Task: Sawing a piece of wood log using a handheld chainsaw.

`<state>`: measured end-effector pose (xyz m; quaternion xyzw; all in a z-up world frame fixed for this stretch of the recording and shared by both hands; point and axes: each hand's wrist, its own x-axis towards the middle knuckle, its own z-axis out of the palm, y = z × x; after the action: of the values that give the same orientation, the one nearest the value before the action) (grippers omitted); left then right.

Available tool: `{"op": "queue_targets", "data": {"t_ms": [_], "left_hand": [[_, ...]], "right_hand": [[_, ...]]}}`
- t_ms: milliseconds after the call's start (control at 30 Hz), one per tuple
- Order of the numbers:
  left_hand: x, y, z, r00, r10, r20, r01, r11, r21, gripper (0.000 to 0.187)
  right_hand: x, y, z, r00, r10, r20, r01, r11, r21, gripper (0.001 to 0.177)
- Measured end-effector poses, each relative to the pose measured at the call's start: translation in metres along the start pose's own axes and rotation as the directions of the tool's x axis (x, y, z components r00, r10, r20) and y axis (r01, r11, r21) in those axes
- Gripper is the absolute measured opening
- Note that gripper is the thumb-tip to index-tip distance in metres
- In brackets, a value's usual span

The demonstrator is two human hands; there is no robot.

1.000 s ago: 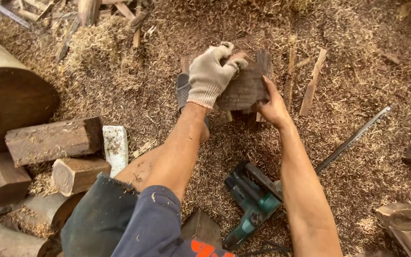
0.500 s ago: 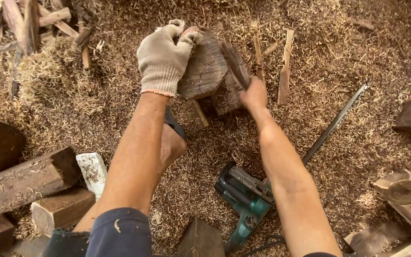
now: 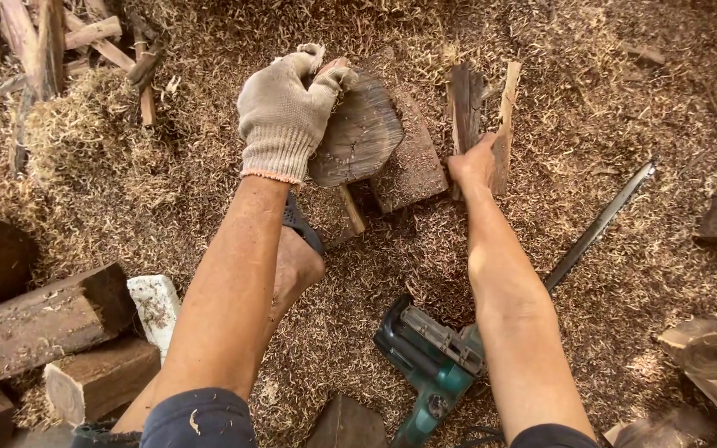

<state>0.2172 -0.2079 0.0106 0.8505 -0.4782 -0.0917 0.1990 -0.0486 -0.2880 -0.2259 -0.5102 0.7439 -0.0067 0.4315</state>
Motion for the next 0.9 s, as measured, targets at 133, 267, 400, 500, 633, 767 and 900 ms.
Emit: {"op": "queue_targets", "data": {"t_ms": [133,267,400,500,633,767,900], "left_hand": [[0.003,0.005,0.0,0.998,-0.047,0.029,0.047,0.999,-0.026,0.035],[0.001,0.009,-0.007,0.988,-0.118,0.104,0.117,0.993,0.011,0.04],[0.0,0.002,0.013,0.999,-0.024,-0.023,0.023,1.0,-0.021,0.042],[-0.004,0.007,-0.002,0.987,0.053,-0.15,-0.063,0.996,-0.058,0.048],[-0.003,0.009,-0.01,1.0,-0.015,-0.016,0.014,0.999,-0.029,0.05],[0.009,0.012,0.003,0.972,-0.152,0.178,0.152,0.988,0.012,0.048],[0.01,0.012,0.003,0.985,-0.126,0.114,0.131,0.991,-0.034,0.061]], "right_hand": [[-0.005,0.001,-0.026,0.994,0.102,-0.027,-0.096,0.978,0.184,0.07],[0.071,0.069,-0.006,0.992,0.048,-0.116,-0.01,0.952,0.306,0.063],[0.092,0.092,0.009,0.994,-0.046,-0.095,0.05,0.998,0.038,0.061],[0.08,0.074,0.003,0.929,-0.236,-0.284,0.186,0.963,-0.194,0.062],[0.067,-0.007,-0.049,0.926,-0.225,-0.304,0.216,0.974,-0.065,0.062],[0.011,-0.172,-0.115,0.638,-0.75,-0.177,0.77,0.628,0.113,0.082],[-0.162,-0.327,-0.147,0.308,-0.951,0.022,0.67,0.233,0.705,0.142]]}}
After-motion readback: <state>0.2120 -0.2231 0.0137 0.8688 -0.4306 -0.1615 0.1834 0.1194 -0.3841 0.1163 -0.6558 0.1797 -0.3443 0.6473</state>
